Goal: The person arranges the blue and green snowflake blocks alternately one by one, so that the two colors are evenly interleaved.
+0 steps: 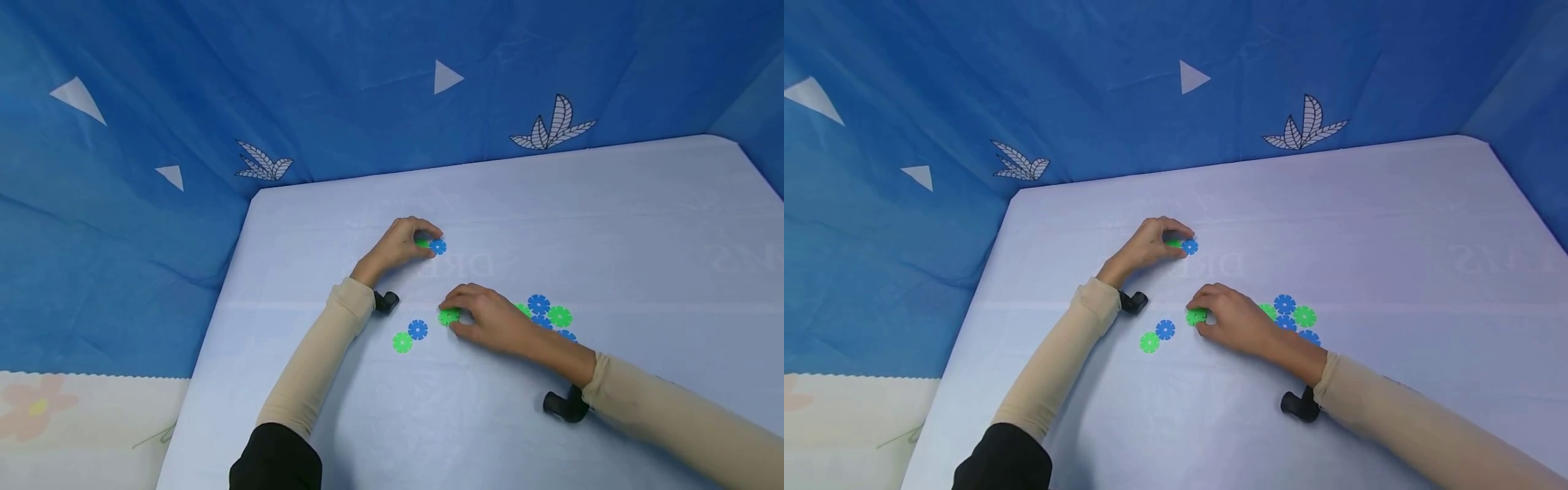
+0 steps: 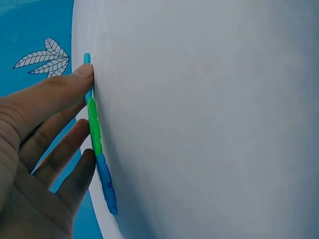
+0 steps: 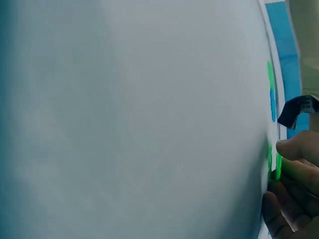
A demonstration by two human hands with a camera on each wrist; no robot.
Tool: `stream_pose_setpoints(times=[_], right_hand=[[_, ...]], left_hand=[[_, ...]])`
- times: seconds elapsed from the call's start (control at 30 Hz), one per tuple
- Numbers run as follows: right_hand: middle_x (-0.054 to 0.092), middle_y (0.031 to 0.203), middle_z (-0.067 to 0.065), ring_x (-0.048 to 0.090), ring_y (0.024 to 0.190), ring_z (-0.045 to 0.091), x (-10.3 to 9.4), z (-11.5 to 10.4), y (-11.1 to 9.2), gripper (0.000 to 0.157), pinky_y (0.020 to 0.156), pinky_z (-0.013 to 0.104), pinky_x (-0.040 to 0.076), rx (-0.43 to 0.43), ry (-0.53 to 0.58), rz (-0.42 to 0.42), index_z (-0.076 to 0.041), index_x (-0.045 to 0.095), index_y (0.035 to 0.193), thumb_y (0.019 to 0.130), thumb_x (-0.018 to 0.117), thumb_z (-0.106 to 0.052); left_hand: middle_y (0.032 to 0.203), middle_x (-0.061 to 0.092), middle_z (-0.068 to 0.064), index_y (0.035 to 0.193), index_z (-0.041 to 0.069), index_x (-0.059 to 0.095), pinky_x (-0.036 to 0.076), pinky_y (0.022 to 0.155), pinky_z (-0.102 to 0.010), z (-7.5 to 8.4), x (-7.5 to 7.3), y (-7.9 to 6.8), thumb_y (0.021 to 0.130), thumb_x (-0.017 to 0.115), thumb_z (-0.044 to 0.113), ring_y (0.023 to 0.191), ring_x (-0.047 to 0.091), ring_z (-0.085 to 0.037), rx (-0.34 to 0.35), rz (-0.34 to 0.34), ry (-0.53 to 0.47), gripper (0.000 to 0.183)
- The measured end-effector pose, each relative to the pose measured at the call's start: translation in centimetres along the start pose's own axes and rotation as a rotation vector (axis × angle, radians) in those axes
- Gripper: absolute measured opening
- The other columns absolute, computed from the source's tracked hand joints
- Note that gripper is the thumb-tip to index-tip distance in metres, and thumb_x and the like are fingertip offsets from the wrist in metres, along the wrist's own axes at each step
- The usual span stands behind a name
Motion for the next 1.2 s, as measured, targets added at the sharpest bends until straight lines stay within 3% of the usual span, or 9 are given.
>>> stream_pose_setpoints(times=[0.43,1.2], right_hand=[[0.066,0.112,0.005,0.059,0.110,0.025,-1.1,1.1,1.8,0.028,0.094,0.044,0.049,0.098,-0.078,0.023,-0.006,0.074,0.111,0.084,0.076,-0.013],[0.065,0.114,0.013,0.059,0.110,0.029,-2.1,3.0,4.5,0.031,0.094,0.046,0.049,0.169,-0.114,0.137,0.002,0.071,0.113,0.085,0.073,-0.011]], left_hand=[[0.119,0.069,-0.002,0.115,0.009,0.073,0.039,0.105,-0.030,0.0,0.0,0.0,0.081,0.081,0.010,0.121,0.055,-0.017,-0.003,0.000,-0.011,0.035],[0.119,0.069,-0.003,0.117,0.008,0.072,0.039,0.104,-0.029,-0.1,0.1,0.0,0.082,0.081,0.009,0.122,0.054,-0.017,0.008,-0.011,-0.020,0.036]])
Point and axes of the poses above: each hand's wrist, its own y-axis towards the middle knuckle, its own x-axis out of the palm, z = x × y, the point moved 4 cm from there along y, towards the middle knuckle
